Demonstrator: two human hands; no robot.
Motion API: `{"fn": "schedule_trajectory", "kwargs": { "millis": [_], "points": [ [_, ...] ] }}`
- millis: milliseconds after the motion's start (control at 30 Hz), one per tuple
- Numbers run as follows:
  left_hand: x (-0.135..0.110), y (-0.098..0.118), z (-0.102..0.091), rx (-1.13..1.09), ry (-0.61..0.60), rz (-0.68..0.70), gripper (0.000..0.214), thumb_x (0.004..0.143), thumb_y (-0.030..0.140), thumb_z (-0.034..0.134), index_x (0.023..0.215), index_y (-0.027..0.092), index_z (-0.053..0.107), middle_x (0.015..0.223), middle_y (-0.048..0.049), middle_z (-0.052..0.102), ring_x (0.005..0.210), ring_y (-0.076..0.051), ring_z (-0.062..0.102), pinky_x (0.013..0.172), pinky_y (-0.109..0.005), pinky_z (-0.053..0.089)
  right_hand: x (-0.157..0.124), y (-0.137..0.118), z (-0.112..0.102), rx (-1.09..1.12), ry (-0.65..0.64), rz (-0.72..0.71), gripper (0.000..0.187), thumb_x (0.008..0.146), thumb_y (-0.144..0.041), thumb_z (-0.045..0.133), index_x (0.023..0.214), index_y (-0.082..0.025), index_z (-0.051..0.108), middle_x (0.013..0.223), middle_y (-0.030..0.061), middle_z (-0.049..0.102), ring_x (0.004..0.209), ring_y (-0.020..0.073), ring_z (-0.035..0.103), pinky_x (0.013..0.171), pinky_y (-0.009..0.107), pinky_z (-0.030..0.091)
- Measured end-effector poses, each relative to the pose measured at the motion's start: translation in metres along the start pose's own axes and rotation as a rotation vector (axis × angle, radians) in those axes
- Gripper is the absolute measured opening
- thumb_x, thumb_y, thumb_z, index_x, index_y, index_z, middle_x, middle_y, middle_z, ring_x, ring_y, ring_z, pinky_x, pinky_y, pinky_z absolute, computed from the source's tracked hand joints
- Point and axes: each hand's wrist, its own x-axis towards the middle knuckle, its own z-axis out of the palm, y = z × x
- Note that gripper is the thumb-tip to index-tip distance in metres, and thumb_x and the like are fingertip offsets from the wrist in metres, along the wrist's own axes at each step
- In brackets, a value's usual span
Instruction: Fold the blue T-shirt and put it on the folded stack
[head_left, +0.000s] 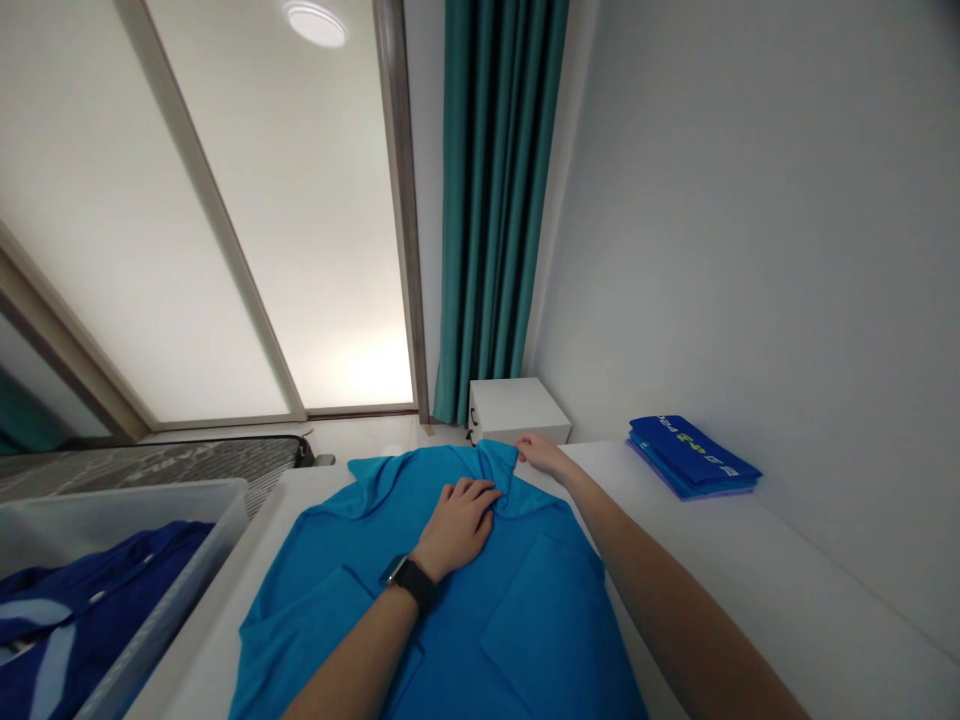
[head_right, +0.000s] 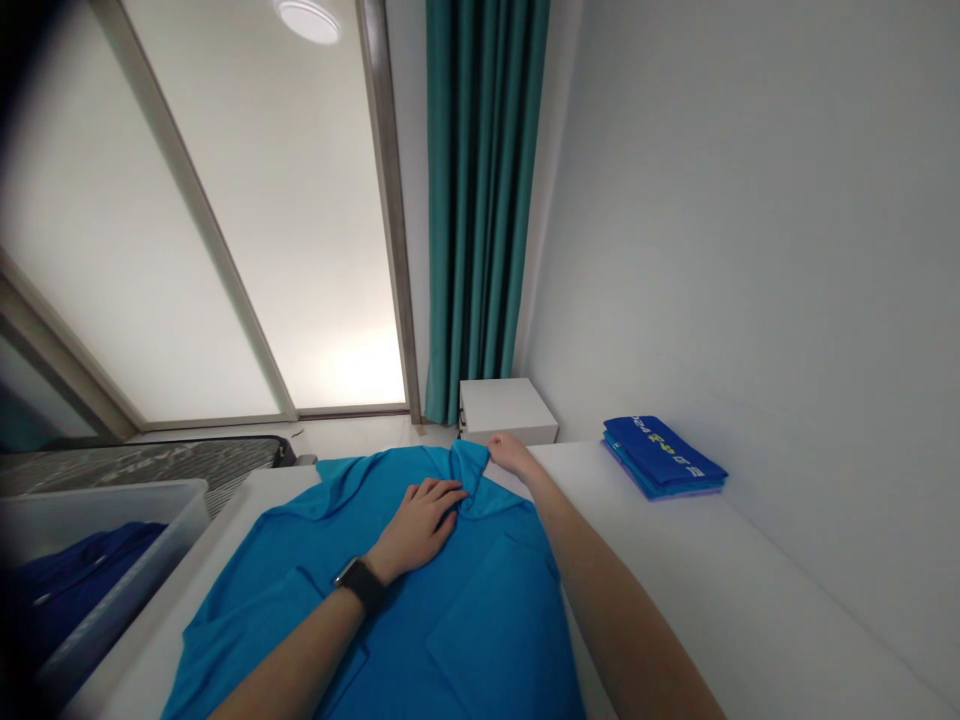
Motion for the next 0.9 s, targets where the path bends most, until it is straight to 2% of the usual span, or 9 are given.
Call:
{"fn": "schedule_trajectory", "kwargs": {
  "millis": [100,267,400,500,600,733,900],
  "points": [
    [0.0001,-0.0004,0.0003,-0.007,0.003,-0.001,0.038,0.095,0.025,0.042,0.131,0.029,0.055,0.137,-0.0032,0.055,0.120,-0.024,0.047,0.098,-0.043,0.037,0.0007,0.0013,0.0010,0.009,-0.003,-0.011,0.017,0.087,-0.018,0.048,0.079,-0.015,0.062,0.075,0.0025,0.065,0.070,0.0137,0.054,0.062,0.022,0.035],
    [-0.0001,-0.0003,-0.0002,-0.017,0.004,-0.004,0.038,0.095,0.024,0.042,0.131,0.029,0.054,0.137,-0.0028,0.055,0.121,-0.024,0.046,0.098,-0.042,0.037,-0.0005,0.0044,0.0034,0.036,-0.006,-0.042,0.006,0.085,-0.020,0.055,0.085,-0.017,0.060,0.075,-0.0006,0.062,0.068,0.0125,0.053,0.061,0.020,0.036],
    [0.0000,0.0003,-0.0013,-0.019,0.002,-0.012,0.038,0.095,0.025,0.042,0.130,0.029,0.055,0.137,-0.0022,0.055,0.121,-0.023,0.047,0.098,-0.042,0.037,0.0015,0.0062,0.0061,0.056,0.029,-0.010,0.015,0.085,-0.017,0.051,0.097,-0.017,0.060,0.073,-0.0015,0.062,0.064,0.0120,0.052,0.060,0.020,0.037],
    [0.0001,0.0007,-0.0020,-0.024,0.002,-0.011,0.038,0.095,0.025,0.042,0.130,0.028,0.055,0.137,-0.0019,0.056,0.121,-0.023,0.046,0.098,-0.042,0.037,0.0049,0.0062,0.0072,0.050,0.040,0.044,0.018,0.084,-0.018,0.052,0.099,-0.015,0.062,0.071,-0.0005,0.064,0.060,0.0120,0.052,0.059,0.021,0.037],
    [0.0002,0.0008,-0.0021,-0.028,-0.004,-0.017,0.038,0.095,0.025,0.042,0.131,0.028,0.055,0.137,-0.0029,0.055,0.121,-0.024,0.046,0.098,-0.043,0.037,0.0069,0.0048,0.0059,0.026,0.009,0.091,0.015,0.083,-0.022,0.054,0.084,-0.013,0.066,0.064,0.0006,0.064,0.056,0.0123,0.052,0.056,0.022,0.036],
    [0.0003,0.0006,-0.0012,-0.034,-0.001,-0.016,0.039,0.095,0.025,0.042,0.131,0.028,0.055,0.136,-0.0035,0.056,0.120,-0.025,0.046,0.098,-0.044,0.037,0.0048,0.0024,0.0012,-0.027,-0.029,0.118,0.032,0.085,-0.031,0.053,0.060,-0.015,0.065,0.053,0.0017,0.061,0.051,0.0134,0.052,0.053,0.024,0.036],
    [0.0003,0.0005,-0.0011,-0.033,-0.001,-0.017,0.038,0.095,0.024,0.042,0.130,0.028,0.055,0.136,-0.0035,0.056,0.120,-0.025,0.047,0.098,-0.044,0.037,0.0054,0.0001,-0.0001,-0.127,-0.037,0.127,0.045,0.088,-0.045,0.052,0.054,-0.018,0.064,0.042,0.0033,0.054,0.053,0.0180,0.055,0.056,0.027,0.038]
  ]
}}
